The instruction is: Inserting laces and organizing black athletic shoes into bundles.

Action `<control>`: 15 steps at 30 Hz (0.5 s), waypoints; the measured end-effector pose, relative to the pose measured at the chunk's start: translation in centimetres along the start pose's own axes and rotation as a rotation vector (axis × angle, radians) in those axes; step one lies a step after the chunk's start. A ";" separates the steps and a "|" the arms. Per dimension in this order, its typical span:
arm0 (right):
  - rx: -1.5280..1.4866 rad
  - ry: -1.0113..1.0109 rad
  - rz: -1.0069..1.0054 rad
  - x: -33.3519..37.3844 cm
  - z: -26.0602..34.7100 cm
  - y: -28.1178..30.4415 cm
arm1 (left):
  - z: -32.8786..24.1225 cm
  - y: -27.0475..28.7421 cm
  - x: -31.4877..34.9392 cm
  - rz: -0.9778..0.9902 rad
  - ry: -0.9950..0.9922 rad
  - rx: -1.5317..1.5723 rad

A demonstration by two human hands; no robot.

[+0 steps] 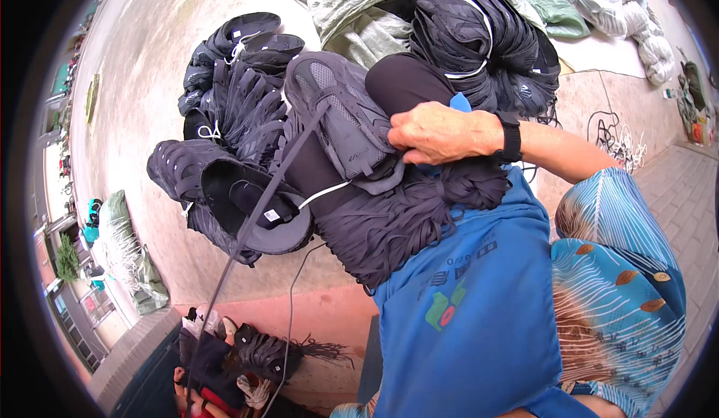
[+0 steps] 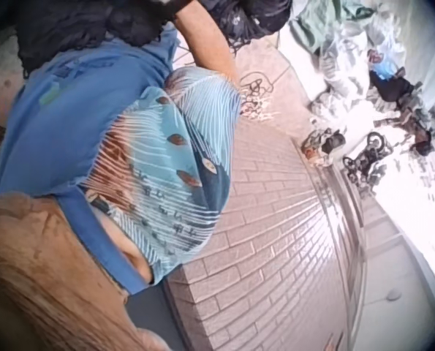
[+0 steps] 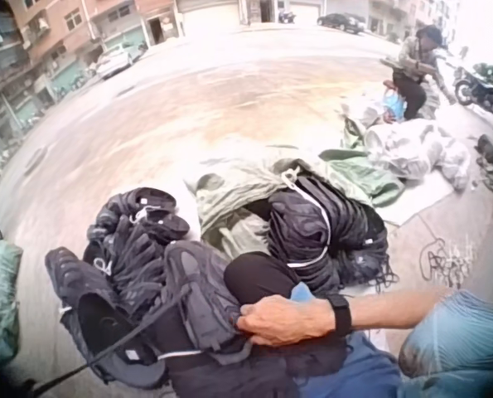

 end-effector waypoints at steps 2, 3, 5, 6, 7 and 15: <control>0.108 0.040 0.124 0.6 1.0 -1.6 | 0.8 -0.1 2.2 0.056 0.030 0.014; 0.137 0.035 0.127 1.1 0.7 -2.6 | 0.5 -0.1 2.7 0.079 0.048 0.026; 0.194 0.012 0.179 1.4 0.7 -3.4 | 0.0 -0.1 3.9 0.119 0.086 0.048; 0.199 0.011 0.176 1.4 0.7 -3.1 | -1.4 -0.1 4.2 0.139 0.105 0.061; 0.126 0.036 0.130 1.1 1.0 -2.3 | -2.7 -0.1 4.6 0.158 0.125 0.072; -0.330 0.320 -0.557 -3.7 9.7 9.0 | -35.1 2.6 5.3 0.588 0.096 0.781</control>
Point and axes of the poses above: each hand's wrist, its own x-axis away from the middle knuckle, its own y-axis out of the back of the hand, z = x × y, the point moved 6 cm from there along -x, towards the middle knuckle, and after that the axes turned 9 degrees about -x, right-handed, at the moved point
